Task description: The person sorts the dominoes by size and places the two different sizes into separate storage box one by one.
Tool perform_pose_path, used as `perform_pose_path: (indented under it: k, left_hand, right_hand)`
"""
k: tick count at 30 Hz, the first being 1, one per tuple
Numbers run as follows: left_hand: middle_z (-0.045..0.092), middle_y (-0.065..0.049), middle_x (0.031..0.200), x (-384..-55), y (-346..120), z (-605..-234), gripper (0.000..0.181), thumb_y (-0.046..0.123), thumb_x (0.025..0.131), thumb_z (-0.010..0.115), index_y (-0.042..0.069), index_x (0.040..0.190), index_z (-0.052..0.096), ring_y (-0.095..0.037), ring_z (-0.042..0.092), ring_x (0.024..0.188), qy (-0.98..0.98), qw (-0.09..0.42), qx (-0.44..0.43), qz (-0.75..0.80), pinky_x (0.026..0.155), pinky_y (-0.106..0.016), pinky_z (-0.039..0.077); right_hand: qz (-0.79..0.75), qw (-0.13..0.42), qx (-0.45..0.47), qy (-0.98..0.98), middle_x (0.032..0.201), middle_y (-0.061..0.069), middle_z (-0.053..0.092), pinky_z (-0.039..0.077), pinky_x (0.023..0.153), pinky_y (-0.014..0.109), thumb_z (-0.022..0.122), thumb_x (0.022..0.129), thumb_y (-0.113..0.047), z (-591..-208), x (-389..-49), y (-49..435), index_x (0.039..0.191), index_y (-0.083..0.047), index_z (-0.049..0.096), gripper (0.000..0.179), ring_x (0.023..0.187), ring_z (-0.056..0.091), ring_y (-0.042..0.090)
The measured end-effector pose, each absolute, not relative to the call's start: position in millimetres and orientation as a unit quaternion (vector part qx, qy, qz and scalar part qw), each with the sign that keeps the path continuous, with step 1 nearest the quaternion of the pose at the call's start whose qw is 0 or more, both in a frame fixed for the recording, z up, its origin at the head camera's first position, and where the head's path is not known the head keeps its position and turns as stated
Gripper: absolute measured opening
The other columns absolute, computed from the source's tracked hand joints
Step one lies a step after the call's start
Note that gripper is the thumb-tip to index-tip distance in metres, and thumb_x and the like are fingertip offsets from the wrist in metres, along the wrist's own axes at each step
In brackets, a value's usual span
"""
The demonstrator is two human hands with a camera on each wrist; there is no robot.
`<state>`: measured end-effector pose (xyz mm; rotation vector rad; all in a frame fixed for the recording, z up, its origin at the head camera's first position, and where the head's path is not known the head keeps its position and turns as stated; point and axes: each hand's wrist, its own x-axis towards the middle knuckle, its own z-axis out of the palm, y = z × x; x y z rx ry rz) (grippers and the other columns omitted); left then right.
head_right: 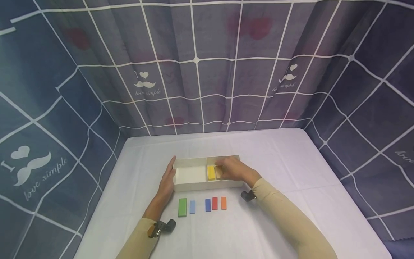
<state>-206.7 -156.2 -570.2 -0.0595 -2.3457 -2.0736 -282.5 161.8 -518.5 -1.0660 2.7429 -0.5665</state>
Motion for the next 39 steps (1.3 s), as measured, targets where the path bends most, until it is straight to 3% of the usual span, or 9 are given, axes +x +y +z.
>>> perform_pose_path:
  k: [9,13,16,20,30,39]
  left_hand:
    - [0.017,-0.008,0.185,-206.5,-156.0,-571.0,0.059,0.022,0.119,0.026,0.025,0.178,0.019,-0.038,0.01,0.171,-0.75,0.015,-0.023,-0.661,0.135,-0.069,0.006]
    - [0.017,-0.011,0.184,-206.4,-155.8,-571.1,0.059,0.021,0.119,0.026,0.027,0.178,0.019,-0.042,0.01,0.17,-0.753,0.018,-0.026,-0.658,0.134,-0.072,0.006]
    - [0.016,-0.006,0.185,-206.0,-155.9,-569.8,0.059,0.021,0.119,0.025,0.028,0.178,0.018,-0.036,0.009,0.171,-0.754,0.01,-0.018,-0.657,0.136,-0.067,0.007]
    - [0.016,0.0,0.185,-205.4,-156.6,-568.4,0.059,0.022,0.12,0.024,0.033,0.177,0.019,-0.029,0.009,0.172,-0.751,0.001,-0.013,-0.661,0.138,-0.062,0.007]
    - [0.016,-0.001,0.185,-206.1,-156.3,-570.2,0.058,0.02,0.12,0.025,0.036,0.176,0.02,-0.029,0.009,0.172,-0.749,0.005,-0.014,-0.663,0.139,-0.06,0.006]
    - [0.016,-0.004,0.185,-206.9,-156.6,-570.2,0.059,0.016,0.12,0.025,0.025,0.177,0.019,-0.032,0.008,0.172,-0.749,0.007,-0.02,-0.662,0.138,-0.063,0.005]
  right_hand:
    - [-0.224,0.074,-0.351,0.906,0.14,0.011,0.075,0.049,0.117,0.061,0.092,0.089,-0.019,-515.6,-282.3,165.7,0.144,-0.002,0.07,0.062,0.13,0.07,0.029]
    - [-0.245,0.07,-0.357,0.899,0.14,0.014,0.075,0.054,0.114,0.058,0.09,0.091,-0.018,-512.1,-281.0,167.2,0.146,0.0,0.068,0.062,0.131,0.071,0.032]
    - [-0.268,0.07,-0.356,0.892,0.142,0.016,0.074,0.059,0.111,0.053,0.087,0.093,-0.015,-508.5,-280.1,168.2,0.148,0.0,0.067,0.06,0.131,0.072,0.034]
    - [-0.291,0.078,-0.347,0.888,0.145,0.015,0.072,0.058,0.112,0.052,0.084,0.097,-0.015,-505.0,-278.9,169.0,0.15,-0.001,0.065,0.058,0.133,0.071,0.034]
    - [-0.31,0.065,-0.341,0.885,0.145,0.009,0.073,0.059,0.111,0.051,0.088,0.095,-0.019,-498.9,-270.5,171.8,0.148,-0.004,0.068,0.059,0.131,0.073,0.032]
    - [-0.343,0.051,-0.337,0.875,0.145,0.007,0.073,0.059,0.111,0.05,0.09,0.093,-0.017,-498.2,-258.0,168.3,0.145,-0.005,0.071,0.057,0.13,0.073,0.031]
